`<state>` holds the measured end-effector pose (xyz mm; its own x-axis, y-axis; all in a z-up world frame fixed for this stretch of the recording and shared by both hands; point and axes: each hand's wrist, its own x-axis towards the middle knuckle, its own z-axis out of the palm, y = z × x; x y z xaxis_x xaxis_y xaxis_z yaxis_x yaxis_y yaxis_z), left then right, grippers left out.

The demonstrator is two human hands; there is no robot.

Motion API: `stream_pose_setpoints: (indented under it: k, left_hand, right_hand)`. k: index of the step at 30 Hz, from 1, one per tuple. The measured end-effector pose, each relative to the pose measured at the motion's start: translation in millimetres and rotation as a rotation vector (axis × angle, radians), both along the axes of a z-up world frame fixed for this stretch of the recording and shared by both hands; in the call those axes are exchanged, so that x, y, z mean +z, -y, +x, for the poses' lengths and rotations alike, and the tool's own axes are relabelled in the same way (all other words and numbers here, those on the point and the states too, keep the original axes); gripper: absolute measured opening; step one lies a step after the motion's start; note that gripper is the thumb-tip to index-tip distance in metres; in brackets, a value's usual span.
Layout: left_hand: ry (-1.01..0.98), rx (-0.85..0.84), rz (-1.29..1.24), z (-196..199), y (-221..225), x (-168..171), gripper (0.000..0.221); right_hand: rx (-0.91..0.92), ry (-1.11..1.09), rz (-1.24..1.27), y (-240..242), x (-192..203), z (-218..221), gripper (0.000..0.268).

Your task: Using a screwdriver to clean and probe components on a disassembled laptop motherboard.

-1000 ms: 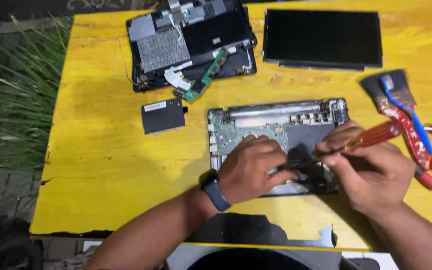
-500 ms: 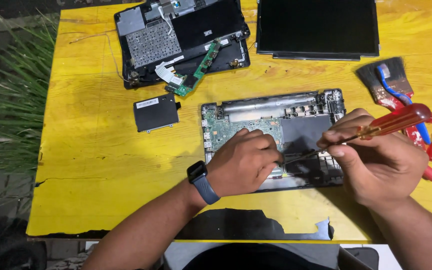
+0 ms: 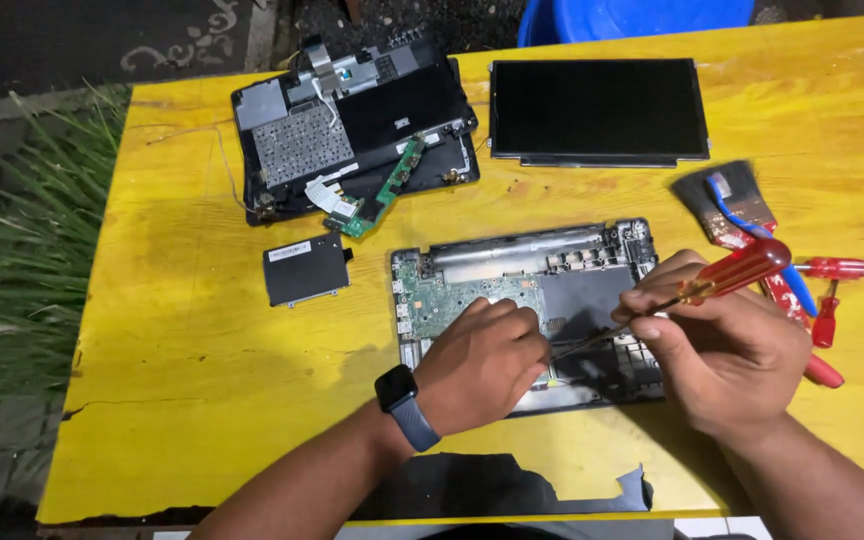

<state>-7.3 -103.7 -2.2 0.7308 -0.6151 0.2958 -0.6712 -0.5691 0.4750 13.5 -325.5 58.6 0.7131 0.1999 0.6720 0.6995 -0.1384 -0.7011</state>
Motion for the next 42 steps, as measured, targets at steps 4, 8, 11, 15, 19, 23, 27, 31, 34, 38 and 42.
stream_pose_setpoints:
  k: [4, 8, 11, 15, 19, 23, 27, 31, 34, 38, 42]
  left_hand:
    - [0.074, -0.019, 0.018, 2, 0, -4, 0.013]
    - [0.146, -0.028, 0.043, 1, 0, -6, 0.011]
    - [0.194, -0.033, 0.063, -1, 2, -4, 0.011]
    - [0.261, -0.036, 0.116, -3, 4, -3, 0.014]
    - [0.328, -0.023, 0.130, -7, 6, 1, 0.017]
    - [0.298, -0.021, 0.144, -6, 6, -1, 0.017]
    - [0.169, 0.079, 0.090, 4, 2, 0, 0.014]
    - [-0.005, 0.150, -0.254, 1, -1, 19, 0.009]
    - [-0.243, 0.127, -0.573, -2, 3, 27, 0.021]
    - [-0.358, 0.078, -0.678, -4, 4, 39, 0.019]
    - [-0.356, 0.117, -0.718, -5, 3, 40, 0.020]
  right_hand:
    - [-0.004, 0.008, 0.037, 1, -3, 0, 0.015]
    - [-0.029, 0.000, 0.063, 4, -7, 0, 0.015]
    - [-0.040, 0.003, 0.064, 3, -5, 1, 0.016]
    - [-0.062, -0.016, 0.055, 4, -6, 1, 0.016]
    - [-0.089, -0.013, 0.036, 3, -5, 0, 0.017]
    - [-0.135, -0.008, -0.023, 5, -5, -1, 0.015]
    - [-0.126, -0.012, -0.033, 5, -2, 0, 0.014]
    - [-0.105, -0.043, -0.052, 3, -4, -2, 0.015]
    - [-0.035, -0.110, -0.058, -4, -1, -2, 0.014]
    - [0.066, -0.094, -0.030, -10, 2, 0, 0.012]
    - [0.122, -0.127, -0.019, -11, -1, 0, 0.014]
